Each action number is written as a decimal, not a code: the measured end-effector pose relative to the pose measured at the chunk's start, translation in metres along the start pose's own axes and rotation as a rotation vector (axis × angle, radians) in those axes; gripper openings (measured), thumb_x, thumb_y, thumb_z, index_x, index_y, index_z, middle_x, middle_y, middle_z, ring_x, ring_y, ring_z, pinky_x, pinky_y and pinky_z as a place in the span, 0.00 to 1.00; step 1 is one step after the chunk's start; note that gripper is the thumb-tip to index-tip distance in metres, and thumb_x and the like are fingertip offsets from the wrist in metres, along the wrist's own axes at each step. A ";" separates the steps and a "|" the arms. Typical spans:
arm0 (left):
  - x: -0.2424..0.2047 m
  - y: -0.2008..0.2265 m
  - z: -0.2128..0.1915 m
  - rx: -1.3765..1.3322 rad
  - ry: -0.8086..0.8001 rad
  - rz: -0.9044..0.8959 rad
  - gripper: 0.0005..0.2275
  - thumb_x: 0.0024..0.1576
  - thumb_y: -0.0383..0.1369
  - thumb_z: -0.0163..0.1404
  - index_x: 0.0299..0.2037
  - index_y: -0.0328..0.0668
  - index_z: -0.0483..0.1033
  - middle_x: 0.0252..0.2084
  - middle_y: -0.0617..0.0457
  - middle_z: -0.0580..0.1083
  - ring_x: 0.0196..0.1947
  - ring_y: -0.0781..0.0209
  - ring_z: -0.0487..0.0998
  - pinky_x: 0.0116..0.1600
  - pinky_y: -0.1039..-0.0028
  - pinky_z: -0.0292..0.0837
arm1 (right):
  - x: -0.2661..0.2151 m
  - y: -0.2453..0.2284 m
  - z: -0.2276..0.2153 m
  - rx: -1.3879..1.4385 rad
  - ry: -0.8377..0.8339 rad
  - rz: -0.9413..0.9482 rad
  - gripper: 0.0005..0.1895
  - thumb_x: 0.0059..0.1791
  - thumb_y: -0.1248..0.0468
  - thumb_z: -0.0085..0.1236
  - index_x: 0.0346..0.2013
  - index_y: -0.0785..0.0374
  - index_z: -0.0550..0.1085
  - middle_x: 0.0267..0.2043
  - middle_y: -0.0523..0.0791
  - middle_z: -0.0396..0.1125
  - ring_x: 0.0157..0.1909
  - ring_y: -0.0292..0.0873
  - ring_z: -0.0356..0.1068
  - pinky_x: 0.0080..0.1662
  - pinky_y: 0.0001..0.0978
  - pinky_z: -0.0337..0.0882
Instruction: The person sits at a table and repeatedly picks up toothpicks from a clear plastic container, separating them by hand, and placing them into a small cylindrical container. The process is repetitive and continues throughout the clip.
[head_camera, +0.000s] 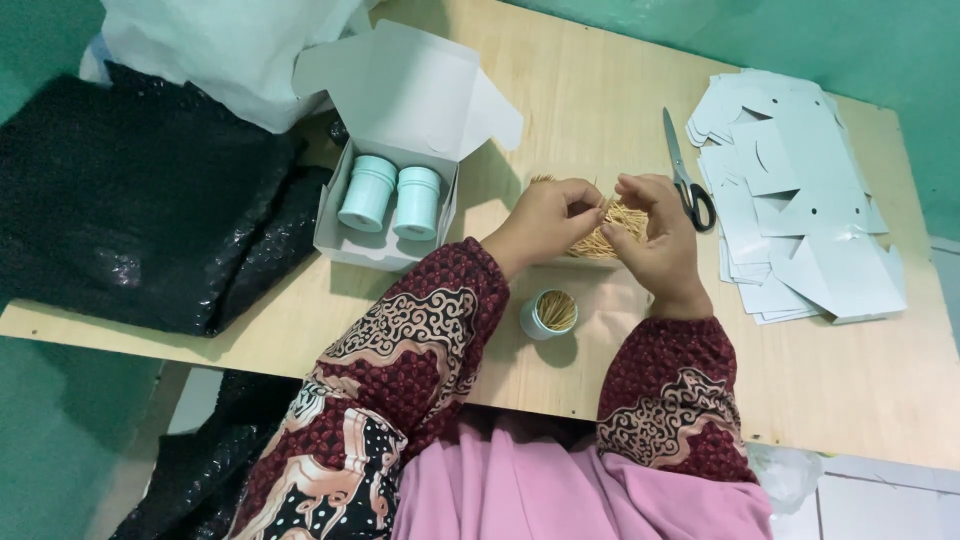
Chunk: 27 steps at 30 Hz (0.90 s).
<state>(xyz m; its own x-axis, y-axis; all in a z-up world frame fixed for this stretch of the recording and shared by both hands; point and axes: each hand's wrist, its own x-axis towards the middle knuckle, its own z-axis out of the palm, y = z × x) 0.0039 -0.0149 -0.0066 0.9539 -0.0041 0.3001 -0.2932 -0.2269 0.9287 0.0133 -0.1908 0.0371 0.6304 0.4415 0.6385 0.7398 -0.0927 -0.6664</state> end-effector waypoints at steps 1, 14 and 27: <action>0.000 0.001 -0.002 0.001 -0.002 0.000 0.05 0.51 0.35 0.58 0.36 0.56 0.83 0.26 0.59 0.80 0.32 0.61 0.82 0.41 0.69 0.78 | 0.000 -0.001 -0.001 0.000 0.002 0.001 0.29 0.46 0.73 0.70 0.61 0.73 0.71 0.51 0.51 0.65 0.54 0.45 0.66 0.57 0.34 0.67; 0.002 0.008 -0.009 -0.272 -0.002 -0.085 0.04 0.51 0.31 0.57 0.34 0.49 0.83 0.17 0.61 0.75 0.21 0.74 0.76 0.30 0.82 0.74 | 0.004 -0.015 0.005 -0.408 -0.133 -0.117 0.53 0.35 0.57 0.83 0.68 0.68 0.65 0.58 0.55 0.61 0.54 0.55 0.63 0.60 0.47 0.63; -0.015 0.018 -0.009 -0.325 -0.040 -0.047 0.06 0.52 0.28 0.57 0.38 0.45 0.84 0.26 0.56 0.79 0.28 0.72 0.77 0.31 0.78 0.79 | -0.004 -0.031 0.006 -0.207 -0.073 -0.180 0.50 0.39 0.53 0.80 0.66 0.75 0.65 0.58 0.57 0.65 0.56 0.57 0.65 0.60 0.48 0.67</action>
<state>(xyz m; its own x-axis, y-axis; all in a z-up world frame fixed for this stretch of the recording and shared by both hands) -0.0160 -0.0102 0.0082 0.9666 -0.0403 0.2529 -0.2483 0.0947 0.9640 -0.0138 -0.1841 0.0532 0.4716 0.5298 0.7049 0.8752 -0.1837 -0.4475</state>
